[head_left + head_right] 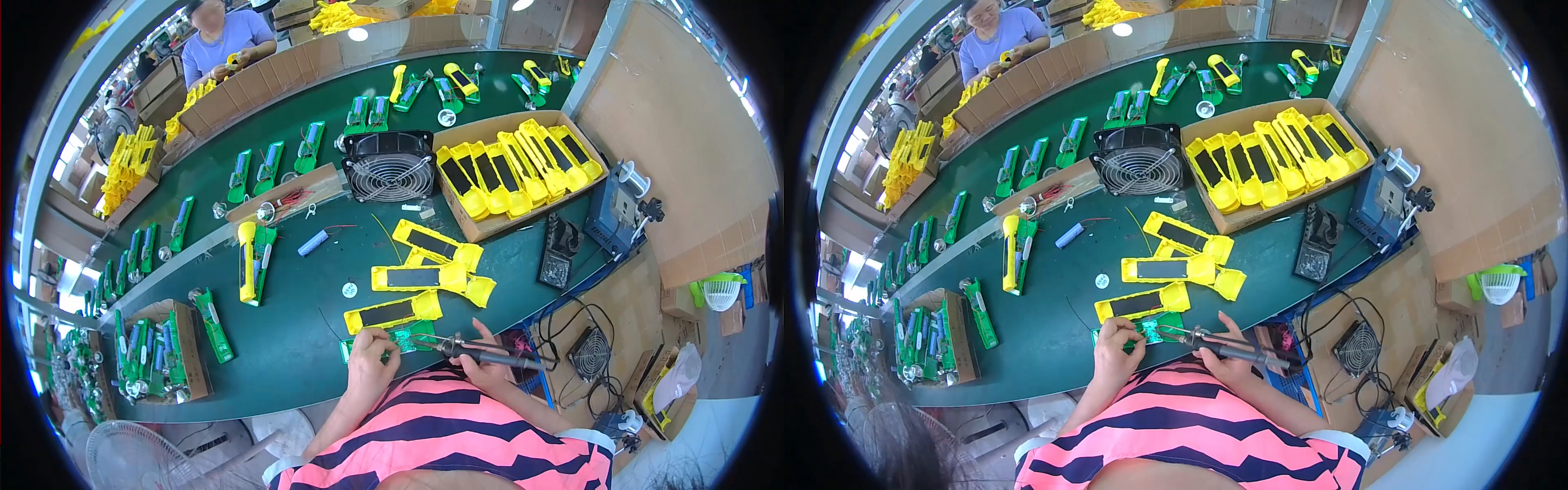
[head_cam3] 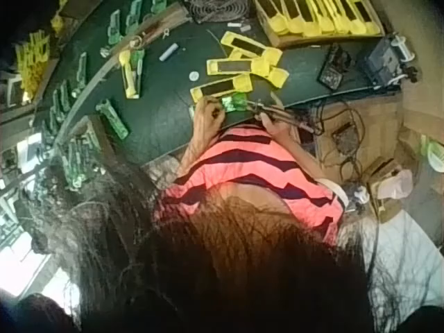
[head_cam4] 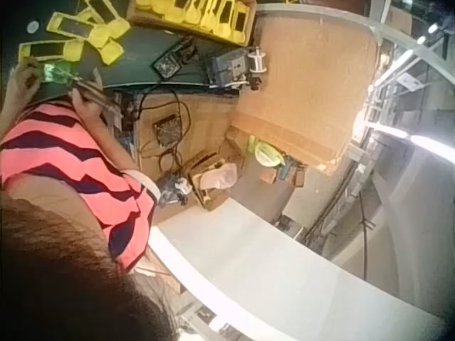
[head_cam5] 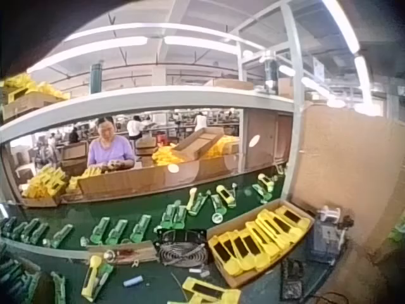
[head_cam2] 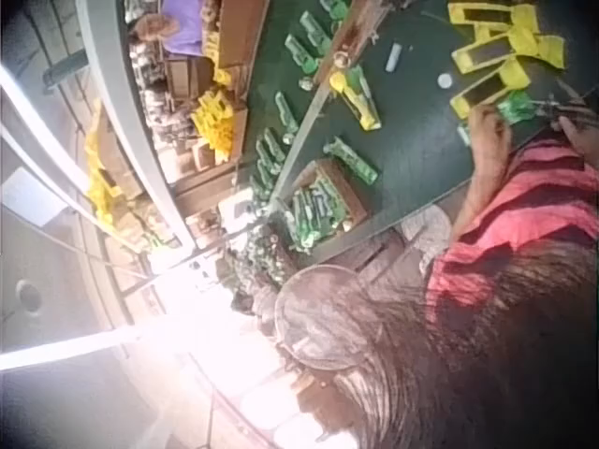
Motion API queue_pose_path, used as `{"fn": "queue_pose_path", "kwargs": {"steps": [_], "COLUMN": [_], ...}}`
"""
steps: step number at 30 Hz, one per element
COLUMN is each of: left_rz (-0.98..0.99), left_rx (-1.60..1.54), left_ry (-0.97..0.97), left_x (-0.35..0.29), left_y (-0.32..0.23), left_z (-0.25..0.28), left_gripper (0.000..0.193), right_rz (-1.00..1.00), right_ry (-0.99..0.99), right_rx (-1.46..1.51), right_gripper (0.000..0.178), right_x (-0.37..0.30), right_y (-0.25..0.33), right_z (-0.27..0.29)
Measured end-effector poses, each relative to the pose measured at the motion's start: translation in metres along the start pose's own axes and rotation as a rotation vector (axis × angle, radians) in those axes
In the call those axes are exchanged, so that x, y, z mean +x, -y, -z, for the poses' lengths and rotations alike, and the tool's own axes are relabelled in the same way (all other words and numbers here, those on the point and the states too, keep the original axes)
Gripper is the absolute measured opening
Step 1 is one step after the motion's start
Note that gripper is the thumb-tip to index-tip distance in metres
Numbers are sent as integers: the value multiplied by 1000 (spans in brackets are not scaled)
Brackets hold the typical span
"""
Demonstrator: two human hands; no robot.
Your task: Soldering wires and components to circuit boards for flashlight assembly.
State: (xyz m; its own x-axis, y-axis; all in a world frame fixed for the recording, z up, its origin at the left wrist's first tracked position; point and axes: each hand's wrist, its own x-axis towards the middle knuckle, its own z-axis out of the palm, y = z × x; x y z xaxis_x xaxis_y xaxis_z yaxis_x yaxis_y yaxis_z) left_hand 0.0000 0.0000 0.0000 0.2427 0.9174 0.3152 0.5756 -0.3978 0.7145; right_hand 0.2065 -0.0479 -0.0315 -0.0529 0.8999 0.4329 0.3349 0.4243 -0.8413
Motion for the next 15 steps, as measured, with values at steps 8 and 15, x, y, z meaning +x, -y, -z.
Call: {"fn": "queue_pose_path", "kwargs": {"steps": [8, 15], "left_rz": [66, 71], "left_rx": [-10, -26], "left_ry": [-8, -15], "left_x": [2, 2], "left_y": [3, 3], "left_z": [3, 2], "left_gripper": [11, 11], "right_rz": [-329, -468], "right_ry": [-193, -197], "right_rx": [294, 391], "right_gripper": [16, 7], "right_x": [-1, 4], "right_y": [-3, 0], "right_z": [-13, -16]}}
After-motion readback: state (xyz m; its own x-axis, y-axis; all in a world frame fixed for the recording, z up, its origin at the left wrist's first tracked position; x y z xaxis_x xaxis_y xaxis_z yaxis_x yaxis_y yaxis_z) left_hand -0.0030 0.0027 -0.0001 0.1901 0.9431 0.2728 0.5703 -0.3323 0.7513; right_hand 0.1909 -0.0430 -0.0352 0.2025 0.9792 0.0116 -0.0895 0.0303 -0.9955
